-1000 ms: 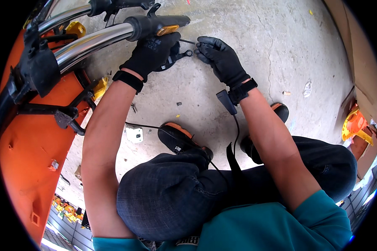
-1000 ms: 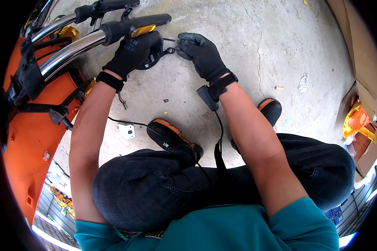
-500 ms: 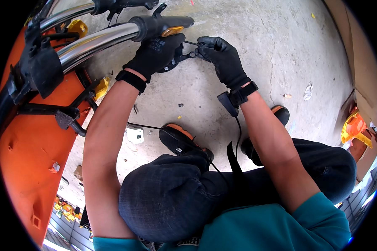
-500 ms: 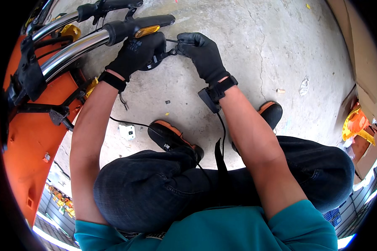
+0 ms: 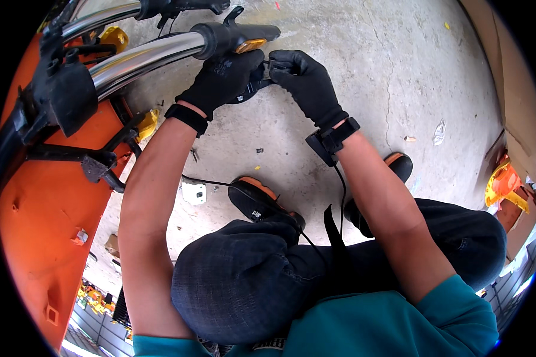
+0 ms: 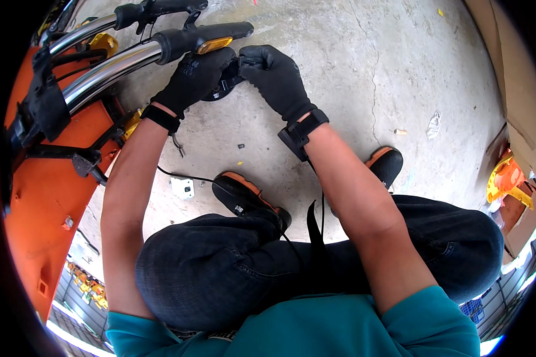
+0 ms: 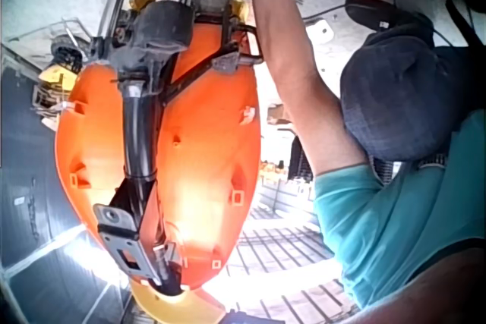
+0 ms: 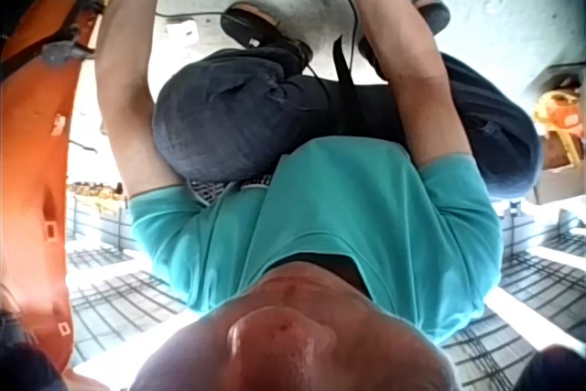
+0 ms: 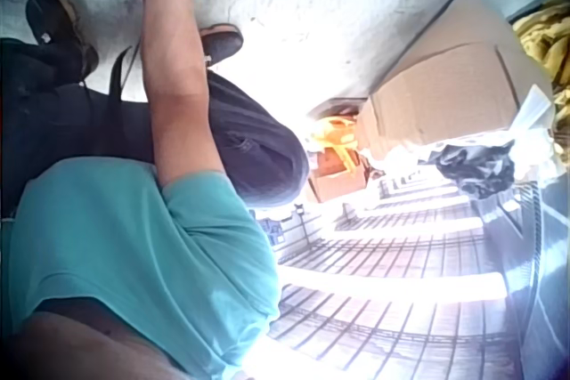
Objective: The person sits on the floor and works on a motorcycle fork assembly. They handle a black plastic housing and a wire, attempting to route the wire through the component and position it on the fork leg.
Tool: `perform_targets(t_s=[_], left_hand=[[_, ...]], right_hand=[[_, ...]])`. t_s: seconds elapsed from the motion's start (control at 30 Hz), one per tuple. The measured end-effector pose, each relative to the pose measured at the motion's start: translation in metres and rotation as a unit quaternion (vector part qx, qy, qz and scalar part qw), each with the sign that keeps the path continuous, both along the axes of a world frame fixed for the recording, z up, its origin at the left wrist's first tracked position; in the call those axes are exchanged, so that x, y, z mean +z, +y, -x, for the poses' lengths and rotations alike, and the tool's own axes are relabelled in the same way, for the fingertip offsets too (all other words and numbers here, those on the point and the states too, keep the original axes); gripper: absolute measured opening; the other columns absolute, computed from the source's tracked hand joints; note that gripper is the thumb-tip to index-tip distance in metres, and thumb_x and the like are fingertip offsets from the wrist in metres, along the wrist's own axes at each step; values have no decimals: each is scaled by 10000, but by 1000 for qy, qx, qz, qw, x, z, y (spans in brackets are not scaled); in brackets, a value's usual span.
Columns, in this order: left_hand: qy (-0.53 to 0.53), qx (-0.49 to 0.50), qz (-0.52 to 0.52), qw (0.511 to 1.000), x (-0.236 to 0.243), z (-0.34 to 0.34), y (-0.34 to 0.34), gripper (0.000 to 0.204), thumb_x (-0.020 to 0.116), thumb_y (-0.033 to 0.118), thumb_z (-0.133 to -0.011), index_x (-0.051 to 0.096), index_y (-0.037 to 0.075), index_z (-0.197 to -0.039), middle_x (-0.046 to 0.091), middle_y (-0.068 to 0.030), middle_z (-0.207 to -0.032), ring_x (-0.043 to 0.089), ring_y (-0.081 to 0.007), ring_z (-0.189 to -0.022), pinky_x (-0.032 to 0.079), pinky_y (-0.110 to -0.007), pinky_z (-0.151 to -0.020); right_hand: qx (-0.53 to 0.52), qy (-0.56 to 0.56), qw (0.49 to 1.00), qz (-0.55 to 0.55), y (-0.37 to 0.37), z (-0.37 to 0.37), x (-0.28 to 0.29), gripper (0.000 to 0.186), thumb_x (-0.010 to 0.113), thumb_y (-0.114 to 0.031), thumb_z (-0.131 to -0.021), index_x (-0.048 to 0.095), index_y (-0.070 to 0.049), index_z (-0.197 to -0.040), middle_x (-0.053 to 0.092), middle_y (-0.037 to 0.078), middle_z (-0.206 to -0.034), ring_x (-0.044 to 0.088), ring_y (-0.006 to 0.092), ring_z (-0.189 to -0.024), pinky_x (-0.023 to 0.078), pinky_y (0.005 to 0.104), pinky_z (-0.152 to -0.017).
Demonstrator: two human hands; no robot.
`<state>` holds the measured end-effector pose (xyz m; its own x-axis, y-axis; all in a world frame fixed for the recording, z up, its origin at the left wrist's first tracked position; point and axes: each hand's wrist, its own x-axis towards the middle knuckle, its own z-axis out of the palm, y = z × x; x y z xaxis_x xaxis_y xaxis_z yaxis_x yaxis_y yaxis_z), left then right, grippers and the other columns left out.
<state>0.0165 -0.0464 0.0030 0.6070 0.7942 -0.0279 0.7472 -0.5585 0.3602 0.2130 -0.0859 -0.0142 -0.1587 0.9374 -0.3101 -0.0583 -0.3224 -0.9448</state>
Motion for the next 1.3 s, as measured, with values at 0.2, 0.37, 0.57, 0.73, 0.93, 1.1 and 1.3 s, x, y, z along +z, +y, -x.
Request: perform_targets(t_s=[0.2, 0.37, 0.57, 0.73, 0.93, 1.1, 1.3], left_hand=[[-12, 2, 16, 1000, 1, 3, 0, 91, 552, 91, -861, 631, 78, -904, 648, -143, -828, 654, -302, -810, 509, -394, -725], [-44, 15, 40, 998, -3, 6, -2, 138, 538, 112, -887, 654, 79, -953, 669, -124, -883, 660, -282, -856, 507, -388, -765], [-3, -8, 12, 1000, 2, 2, 1, 165, 550, 124, -877, 671, 76, -979, 675, -125, -918, 658, -280, -887, 503, -385, -815], [-27, -25, -2, 999, 0, 8, 1, 128, 529, 104, -900, 621, 68, -982, 633, -147, -866, 641, -308, -834, 506, -394, -732], [53, -19, 20, 998, 9, 7, 1, 204, 563, 90, -861, 659, 72, -1040, 669, -138, -976, 657, -279, -949, 510, -384, -849], [60, -40, -73, 995, 5, 10, 2, 203, 563, 98, -880, 656, 77, -1058, 671, -130, -1007, 660, -272, -965, 513, -384, -868], [43, -67, -137, 987, -6, 22, -2, 207, 564, 72, -881, 640, 69, -1073, 664, -136, -1006, 651, -270, -981, 509, -367, -871]], right_hand=[[-10, -76, 996, -48, -6, -9, -4, 390, 664, -71, -848, 587, -21, -1227, 678, 71, -1015, 626, 117, -836, 524, 266, -772], [-63, 192, 951, 234, -29, -12, -12, 383, 630, -94, -901, 522, 9, -1254, 635, 73, -1030, 622, 136, -884, 533, 267, -837], [-97, 299, 914, 258, -35, 16, -30, 156, 603, -104, -932, 608, -27, -1068, 654, 66, -1006, 630, 131, -909, 545, 278, -847], [-150, 308, 900, 269, -40, 27, -24, 136, 603, -71, -924, 613, -13, -1047, 663, 81, -1004, 643, 141, -889, 549, 278, -839], [-161, 325, 903, 233, -38, 23, -17, 148, 609, -62, -921, 607, 4, -1053, 662, 94, -1016, 644, 141, -896, 550, 269, -833], [-136, 303, 915, 228, -32, 16, -15, 161, 603, -62, -923, 603, 14, -1065, 664, 98, -1014, 645, 140, -892, 551, 273, -832], [-78, 239, 942, 222, -28, -15, -22, 175, 594, -67, -919, 620, 15, -1071, 672, 84, -943, 636, 130, -816, 543, 264, -762]])
